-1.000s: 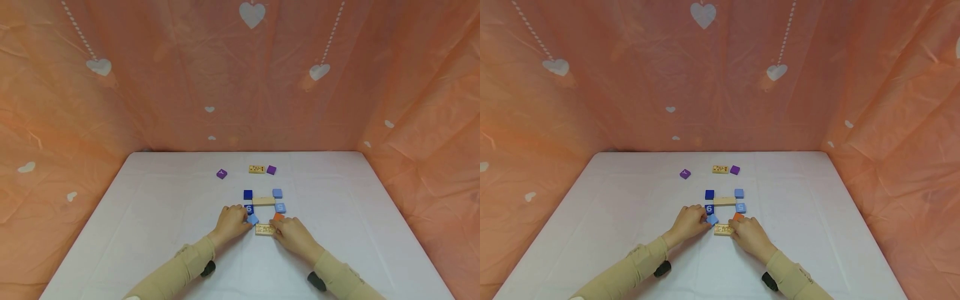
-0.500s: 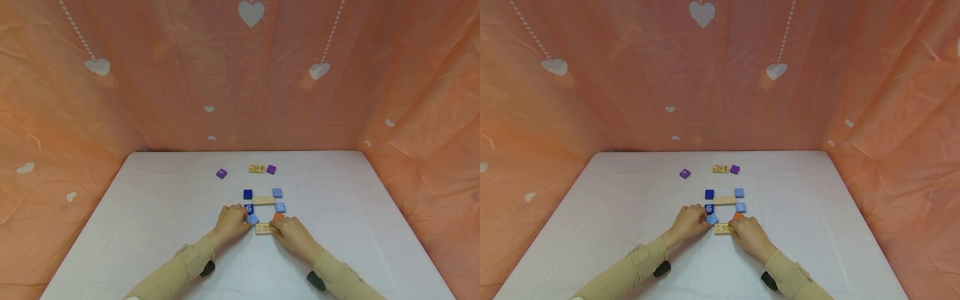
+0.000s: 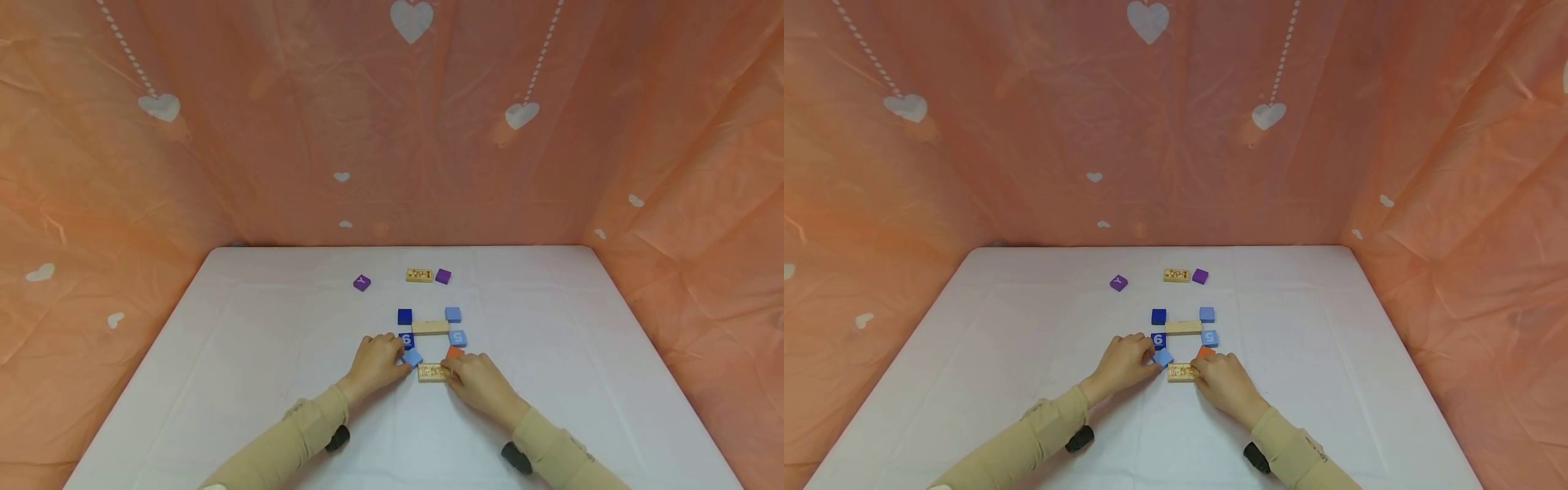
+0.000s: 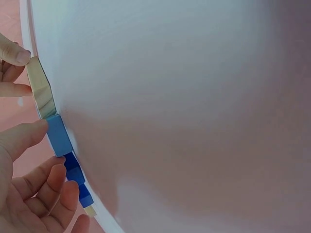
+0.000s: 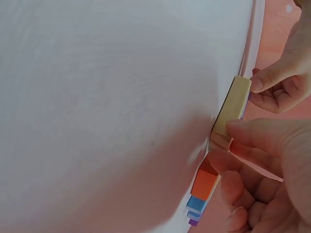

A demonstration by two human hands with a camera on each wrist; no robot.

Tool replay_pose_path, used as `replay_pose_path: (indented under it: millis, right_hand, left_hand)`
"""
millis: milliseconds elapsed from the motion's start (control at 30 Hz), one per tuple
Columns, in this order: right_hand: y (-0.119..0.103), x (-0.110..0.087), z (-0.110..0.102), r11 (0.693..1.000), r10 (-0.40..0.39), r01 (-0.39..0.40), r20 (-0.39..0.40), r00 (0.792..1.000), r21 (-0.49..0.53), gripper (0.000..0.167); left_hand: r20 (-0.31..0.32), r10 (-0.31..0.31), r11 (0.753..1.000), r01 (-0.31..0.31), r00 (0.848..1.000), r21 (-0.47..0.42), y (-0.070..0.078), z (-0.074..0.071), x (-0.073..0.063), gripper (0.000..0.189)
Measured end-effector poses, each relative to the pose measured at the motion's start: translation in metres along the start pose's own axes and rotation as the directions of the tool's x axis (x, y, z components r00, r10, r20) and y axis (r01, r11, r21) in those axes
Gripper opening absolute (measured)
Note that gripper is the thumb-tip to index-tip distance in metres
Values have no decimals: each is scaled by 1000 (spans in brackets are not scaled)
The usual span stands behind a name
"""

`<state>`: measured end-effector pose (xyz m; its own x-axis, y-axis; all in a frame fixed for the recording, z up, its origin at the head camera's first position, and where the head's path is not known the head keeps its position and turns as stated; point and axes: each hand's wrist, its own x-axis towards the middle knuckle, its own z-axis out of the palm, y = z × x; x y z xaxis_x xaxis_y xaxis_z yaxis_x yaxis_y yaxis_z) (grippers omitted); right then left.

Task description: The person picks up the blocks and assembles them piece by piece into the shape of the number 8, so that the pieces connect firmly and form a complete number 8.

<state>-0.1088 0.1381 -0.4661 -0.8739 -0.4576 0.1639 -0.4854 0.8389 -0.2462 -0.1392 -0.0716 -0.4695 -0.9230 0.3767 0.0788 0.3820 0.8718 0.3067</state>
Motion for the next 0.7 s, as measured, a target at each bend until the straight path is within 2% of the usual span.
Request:
replay_pose_path:
  millis: [433,700]
  right_hand:
    - [4,1,-1,999,43,-43,6,999,-7,25]
    - [10,9,-13,994,81,-80,-9,997,70,17]
  left_hand:
    - [-5,7,1000,-7,1000,-6,-1,0,-1,24]
    - [4,7,1000,-7,1000,-13,-1,0,-1,24]
